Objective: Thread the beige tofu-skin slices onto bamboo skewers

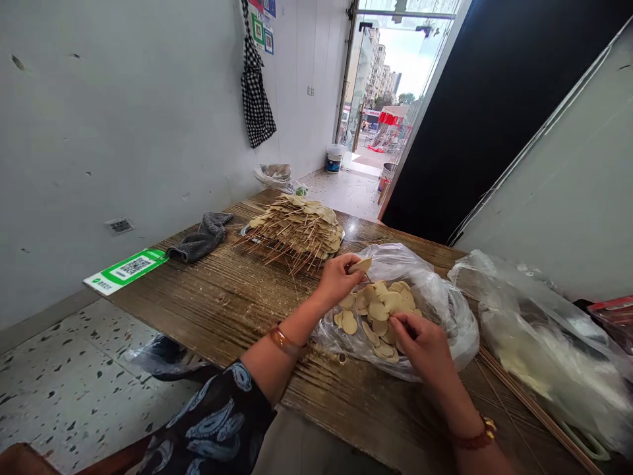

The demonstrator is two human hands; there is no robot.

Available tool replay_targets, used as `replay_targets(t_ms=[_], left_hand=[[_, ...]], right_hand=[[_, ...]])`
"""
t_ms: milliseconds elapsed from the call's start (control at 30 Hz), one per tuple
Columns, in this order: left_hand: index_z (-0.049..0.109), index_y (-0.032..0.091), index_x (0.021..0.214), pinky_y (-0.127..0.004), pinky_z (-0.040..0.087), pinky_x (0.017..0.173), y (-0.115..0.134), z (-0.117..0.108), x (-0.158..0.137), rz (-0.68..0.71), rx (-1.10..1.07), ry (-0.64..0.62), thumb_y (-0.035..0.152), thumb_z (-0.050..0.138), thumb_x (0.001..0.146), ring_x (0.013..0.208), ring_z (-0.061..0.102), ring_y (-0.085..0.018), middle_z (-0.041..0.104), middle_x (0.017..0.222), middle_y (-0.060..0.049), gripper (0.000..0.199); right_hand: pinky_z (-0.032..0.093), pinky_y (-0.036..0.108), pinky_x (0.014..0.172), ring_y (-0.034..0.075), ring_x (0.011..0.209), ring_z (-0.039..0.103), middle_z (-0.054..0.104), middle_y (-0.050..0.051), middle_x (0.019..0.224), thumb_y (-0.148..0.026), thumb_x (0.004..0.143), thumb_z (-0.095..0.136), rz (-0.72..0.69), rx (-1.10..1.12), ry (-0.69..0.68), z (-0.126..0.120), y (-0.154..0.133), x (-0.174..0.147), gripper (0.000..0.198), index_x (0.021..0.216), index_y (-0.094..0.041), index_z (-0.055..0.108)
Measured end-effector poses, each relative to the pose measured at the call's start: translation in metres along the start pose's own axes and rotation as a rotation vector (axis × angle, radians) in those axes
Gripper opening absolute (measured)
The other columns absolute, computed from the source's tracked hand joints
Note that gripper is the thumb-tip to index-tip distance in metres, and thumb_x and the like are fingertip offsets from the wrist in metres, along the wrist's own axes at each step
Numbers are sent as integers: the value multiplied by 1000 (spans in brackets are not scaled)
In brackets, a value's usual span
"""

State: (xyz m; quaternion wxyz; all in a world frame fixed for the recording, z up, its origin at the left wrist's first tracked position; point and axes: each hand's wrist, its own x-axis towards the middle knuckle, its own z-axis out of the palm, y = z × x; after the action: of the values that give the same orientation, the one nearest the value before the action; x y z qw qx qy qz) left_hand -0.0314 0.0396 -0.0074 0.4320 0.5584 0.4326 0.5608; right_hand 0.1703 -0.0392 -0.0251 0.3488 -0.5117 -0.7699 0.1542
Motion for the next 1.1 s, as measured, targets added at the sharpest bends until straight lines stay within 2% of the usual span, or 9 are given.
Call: replay_targets(t_ms=[200, 400, 567, 833, 1100], left_hand=[[58, 12, 82, -23, 51, 57, 7, 0, -4, -133, -320, 2, 18, 70, 65, 57, 63, -11, 65, 66, 0, 21], [60, 10, 91, -19, 48, 52, 12, -3, -5, -206, -442, -15, 18, 73, 63, 57, 64, -11, 68, 72, -3, 32], [60, 10, 87, -20, 48, 51, 10, -7, -3, -223, -485, -14, 26, 74, 65, 56, 64, -11, 69, 75, -5, 29], [60, 11, 84, -19, 47, 49, 11, -8, -4, -213, -484, -41, 24, 67, 69, 54, 63, -11, 66, 68, -3, 20], [61, 10, 82, -19, 47, 51, 12, -5, -5, -219, -491, -44, 25, 69, 67, 56, 64, -11, 67, 70, -4, 23]], right_hand=[[45, 25, 59, 17, 63, 63, 71, 2, 71, -37, 91, 51, -17, 57, 21, 1, 1, -1, 28, 80, -19, 70], [47, 26, 61, 17, 65, 65, 72, 2, 74, -37, 90, 52, -35, 59, 18, 1, 4, 0, 28, 80, -19, 71], [49, 27, 65, 19, 71, 68, 74, 4, 80, -38, 90, 54, -45, 71, 13, 1, 8, 0, 27, 83, -19, 72], [51, 27, 64, 19, 71, 69, 75, 4, 82, -36, 89, 54, -65, 60, 22, -1, 9, 1, 27, 86, -19, 74], [51, 27, 64, 20, 72, 70, 76, 5, 82, -35, 89, 54, -67, 43, 28, -1, 9, 1, 27, 86, -18, 75]])
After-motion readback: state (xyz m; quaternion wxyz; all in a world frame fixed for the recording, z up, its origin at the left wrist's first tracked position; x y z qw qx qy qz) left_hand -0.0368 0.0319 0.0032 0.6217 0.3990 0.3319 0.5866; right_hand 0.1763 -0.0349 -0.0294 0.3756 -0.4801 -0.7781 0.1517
